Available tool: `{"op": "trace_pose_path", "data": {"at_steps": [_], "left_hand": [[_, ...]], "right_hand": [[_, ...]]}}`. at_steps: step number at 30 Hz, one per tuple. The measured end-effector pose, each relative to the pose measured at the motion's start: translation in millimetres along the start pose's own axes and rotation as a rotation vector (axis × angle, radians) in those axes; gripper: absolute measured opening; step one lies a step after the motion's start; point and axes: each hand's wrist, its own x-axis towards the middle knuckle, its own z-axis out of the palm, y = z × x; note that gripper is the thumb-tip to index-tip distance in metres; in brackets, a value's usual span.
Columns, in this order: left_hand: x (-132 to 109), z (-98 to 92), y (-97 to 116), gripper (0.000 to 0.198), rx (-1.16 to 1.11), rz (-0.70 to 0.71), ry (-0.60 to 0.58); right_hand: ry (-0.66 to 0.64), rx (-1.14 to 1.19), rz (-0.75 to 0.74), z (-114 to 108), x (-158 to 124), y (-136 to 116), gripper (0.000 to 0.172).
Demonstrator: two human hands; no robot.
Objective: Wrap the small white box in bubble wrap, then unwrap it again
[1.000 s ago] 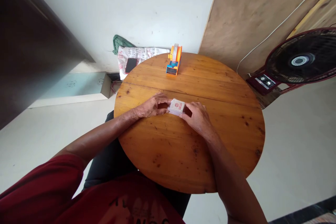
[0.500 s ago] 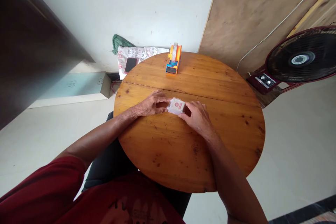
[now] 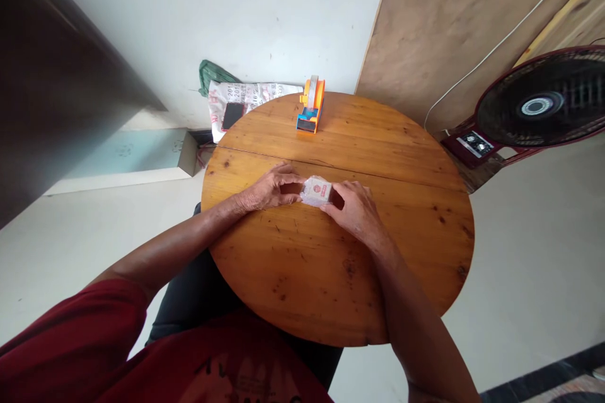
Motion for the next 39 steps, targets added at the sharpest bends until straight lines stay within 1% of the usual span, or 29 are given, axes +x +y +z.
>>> {"op": "trace_pose_path", "data": {"at_steps": [2,4,7,11,13,15,17,19,20,23,25,27,30,35,37,39], "left_hand": [[-1,-0.4,3,0.042,0.022,-0.030,0.001],[-3,-2.0,8,0.050,0.022,-0.053,0.002],[-5,-6.3,14,0.056,-0.089,-0.096,0.027],[-1,-8.6,18,0.045,-0.293,-0.170,0.131],[4,-7.9,21,0.042,-0.361,-0.185,0.145],[10,-7.9,24,0.043,-0.437,-0.196,0.105],[18,-9.3,28,0.043,-0.508,-0.210,0.030],[27,-11.0,31,0.041,-0.529,-0.222,-0.020],[31,-11.3,32,0.039,-0.517,-0.227,-0.025],[43,-7.7,31,0.035,-0.461,-0.250,0.016],[49,-2.1,29,0.028,-0.471,-0.274,0.052],[52,3.9,28,0.028,-0.530,-0.307,0.103],[52,9.3,30,0.034,-0.644,-0.349,0.175],[48,7.4,39,0.035,-0.745,-0.391,0.221],[47,5.3,42,0.031,-0.706,-0.363,0.237],[46,3.6,44,0.025,-0.613,-0.283,0.261]], "right_hand": [[-0.002,-0.002,0.007,0,0,0,0.029],[0.005,-0.007,0.005,0,0,0,0.028],[0.018,-0.008,-0.008,0,-1,0,0.026],[0.012,-0.013,-0.012,0,-1,0,0.026],[0.004,-0.010,-0.007,-1,-1,-1,0.025],[-0.003,-0.002,-0.005,-2,-1,-3,0.025],[0.003,0.005,-0.004,-4,-1,-4,0.024],[0.011,0.008,-0.006,-4,-2,-5,0.023],[0.013,0.003,-0.007,-4,-2,-4,0.023],[0.008,-0.039,-0.015,-2,-1,-2,0.023],[0.007,-0.062,-0.014,-1,-1,-1,0.023],[0.008,-0.062,-0.010,0,-1,-1,0.024],[0.013,-0.043,-0.014,0,-1,-1,0.022],[0.016,-0.058,-0.013,-1,-1,-3,0.021],[0.013,-0.067,-0.012,-1,-1,-3,0.021],[0.019,-0.069,-0.011,-1,-1,-4,0.020]]}}
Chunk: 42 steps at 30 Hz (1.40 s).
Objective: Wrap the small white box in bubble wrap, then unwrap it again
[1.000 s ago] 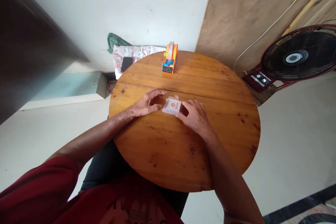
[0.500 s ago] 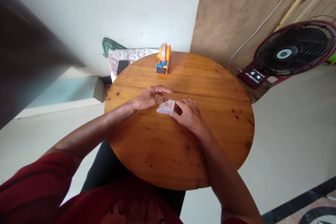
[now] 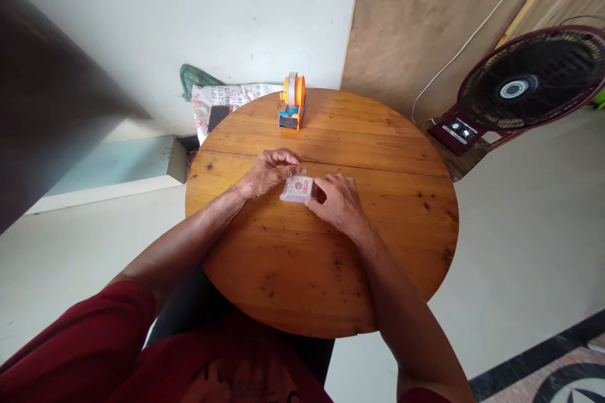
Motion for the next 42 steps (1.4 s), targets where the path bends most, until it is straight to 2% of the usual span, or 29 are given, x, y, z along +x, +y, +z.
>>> {"op": "trace_pose_path", "data": {"at_steps": [3,12,23,27,30,33,38,42], "left_hand": [[-3,-1.2,1,0.017,0.116,0.151,-0.021],[-11,-10.4,3,0.019,0.534,0.397,-0.167],[-17,-15.8,12,0.015,0.740,0.470,-0.277],[-18,-17.0,12,0.017,0.703,0.481,-0.303],[-15,-22.0,8,0.018,0.528,0.427,-0.250],[-11,-33.3,6,0.028,0.420,0.274,-0.232],[-8,-51.8,9,0.060,0.542,-0.107,-0.423],[-11,-48.9,8,0.056,0.454,-0.127,-0.519]], "right_hand": [[0.005,0.006,0.005,0,0,-1,0.020],[0.004,0.012,0.038,3,0,-2,0.019],[0.019,0.016,0.030,5,0,-2,0.023],[0.013,0.020,0.033,3,-1,-3,0.021],[0.008,0.013,0.039,3,0,-3,0.019],[0.019,0.007,0.045,4,0,-3,0.019],[0.032,-0.032,0.037,6,-1,-5,0.020],[0.029,-0.078,0.018,5,-2,-6,0.022]]}}
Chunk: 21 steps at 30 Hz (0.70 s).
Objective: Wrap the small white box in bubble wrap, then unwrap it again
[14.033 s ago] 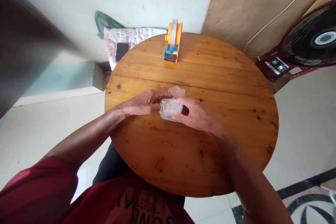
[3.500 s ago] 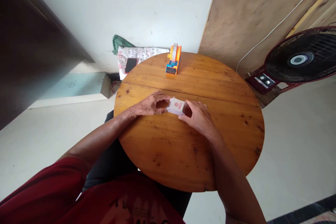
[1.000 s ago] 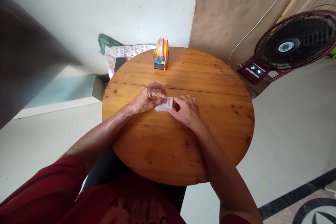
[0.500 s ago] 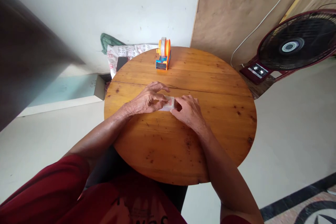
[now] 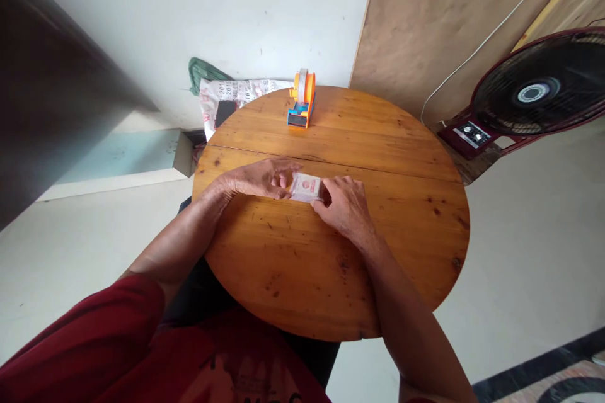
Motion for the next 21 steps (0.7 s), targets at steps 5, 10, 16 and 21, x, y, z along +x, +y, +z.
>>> {"op": "trace_pose_path", "data": {"at_steps": [5,10,16,21], "left_hand": [[6,15.1,-1,0.046,-0.181,0.048,-0.001],[11,22.2,3,0.040,-0.168,0.142,0.132],[12,23.7,0,0.035,-0.131,0.139,0.072],[7,10.8,-4,0.067,-0.148,0.002,0.074]], "right_hand": [[0.017,0.018,-0.020,1,2,3,0.020],[0.080,0.013,-0.012,-4,1,3,0.019],[-0.066,0.009,0.044,-10,0,2,0.019],[-0.099,0.063,0.059,-16,-2,12,0.054]]}}
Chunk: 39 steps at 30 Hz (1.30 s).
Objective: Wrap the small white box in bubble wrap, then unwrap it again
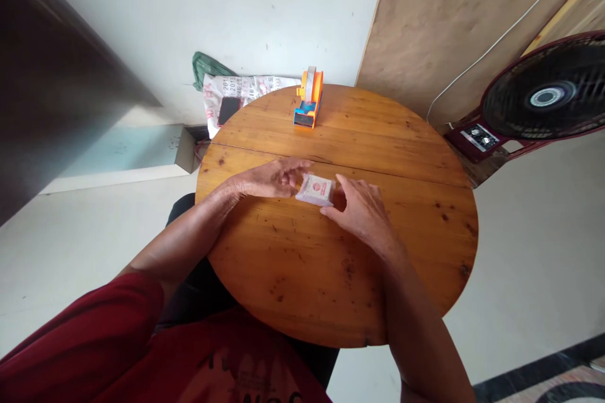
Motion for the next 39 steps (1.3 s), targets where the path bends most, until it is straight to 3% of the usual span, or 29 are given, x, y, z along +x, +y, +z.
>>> {"op": "trace_pose_path", "data": {"at_steps": [3,8,11,19,26,29,35,39], "left_hand": [[-1,-5.7,1,0.058,-0.009,-0.016,0.016],[2,4.5,4,0.026,-0.126,-0.027,-0.088],[4,11.5,5,0.015,-0.187,-0.048,-0.080],[5,12.5,8,0.020,-0.216,-0.048,-0.087],[0,-6.8,1,0.033,-0.149,-0.121,-0.062],[-1,-12.2,1,0.033,-0.132,-0.163,-0.041],[2,-1.1,6,0.024,-0.107,-0.092,-0.058],[7,9.5,4,0.023,-0.026,-0.001,0.006]], "right_hand": [[0.018,0.024,-0.009,0,-1,5,0.058],[0.037,0.041,-0.081,5,2,3,0.026],[0.053,0.073,-0.087,8,4,1,0.020],[0.029,0.039,-0.077,8,4,-2,0.025],[0.008,0.032,-0.030,0,-1,5,0.046],[0.022,0.040,-0.045,1,-1,7,0.047],[0.026,0.064,-0.044,3,1,1,0.049],[0.010,0.076,-0.055,3,2,-5,0.033]]}}
